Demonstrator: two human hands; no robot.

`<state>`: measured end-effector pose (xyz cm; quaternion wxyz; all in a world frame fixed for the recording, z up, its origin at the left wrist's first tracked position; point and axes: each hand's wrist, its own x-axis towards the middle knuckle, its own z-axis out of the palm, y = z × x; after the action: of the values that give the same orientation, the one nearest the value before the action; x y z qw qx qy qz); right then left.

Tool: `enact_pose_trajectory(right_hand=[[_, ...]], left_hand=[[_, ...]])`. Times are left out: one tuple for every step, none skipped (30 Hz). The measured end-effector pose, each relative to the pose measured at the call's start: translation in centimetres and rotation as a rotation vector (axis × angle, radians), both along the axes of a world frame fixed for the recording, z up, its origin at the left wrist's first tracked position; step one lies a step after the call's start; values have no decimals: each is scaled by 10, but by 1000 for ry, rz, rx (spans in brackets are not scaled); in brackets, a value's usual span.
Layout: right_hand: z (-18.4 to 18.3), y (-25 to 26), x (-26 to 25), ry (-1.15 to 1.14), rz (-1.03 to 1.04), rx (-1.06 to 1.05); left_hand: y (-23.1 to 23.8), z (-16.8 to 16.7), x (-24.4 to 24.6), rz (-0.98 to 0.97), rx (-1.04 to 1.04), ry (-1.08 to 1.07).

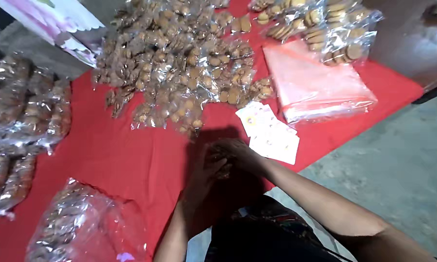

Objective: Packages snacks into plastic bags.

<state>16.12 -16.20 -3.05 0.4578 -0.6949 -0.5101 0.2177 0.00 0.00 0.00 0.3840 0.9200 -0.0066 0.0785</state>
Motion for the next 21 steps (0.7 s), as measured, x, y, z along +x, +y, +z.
enact_pose_trajectory(right_hand=[[2,1,-1,-8,-1,-40],[6,0,-2,34,29,-98],[10,-4,-2,101,74,-124],[9,-8,-3,161,107,-112],[5,-11,-8,183,103,-72],[1,-12,-16,177,60,-21],[-4,-11,-26,167,-14,10],[-10,-7,-36,155,-109,37],[-16,-1,-43,138,-211,92],[-19,4,-49,128,-272,156],[-18,7,-53,145,-277,218],[-14,9,-56,159,-242,296],[-6,9,-62,183,-200,352],[2,10,-70,220,-166,377],[7,10,-80,259,-144,370],[8,9,-90,283,-145,324],[1,8,-98,286,-163,238],[-11,8,-103,280,-181,163],[-18,8,-107,278,-197,126],[-18,10,-108,268,-202,110],[-10,14,-112,270,-199,103]], left_hand=[[-1,0,2,-4,-2,6],[0,0,4,-12,1,4],[2,0,5,-18,13,-4],[3,0,6,-13,19,-14],[2,1,7,13,22,-19],[-3,3,7,54,8,-4],[-10,4,7,94,-16,18],[-15,6,6,127,-50,46],[-19,9,5,142,-110,68],[-22,12,2,145,-177,57],[-25,15,-3,147,-236,33],[-28,20,-12,150,-274,10],[-31,28,-24,159,-311,9],[-35,34,-37,169,-356,-7],[-39,35,-50,182,-411,-31],[-40,33,-63,190,-470,-23],[-38,27,-76,180,-516,30],[-31,21,-89,156,-525,114],[-23,20,-104,135,-462,192],[-15,25,-122,142,-302,176],[-6,39,-145,217,-87,88]])
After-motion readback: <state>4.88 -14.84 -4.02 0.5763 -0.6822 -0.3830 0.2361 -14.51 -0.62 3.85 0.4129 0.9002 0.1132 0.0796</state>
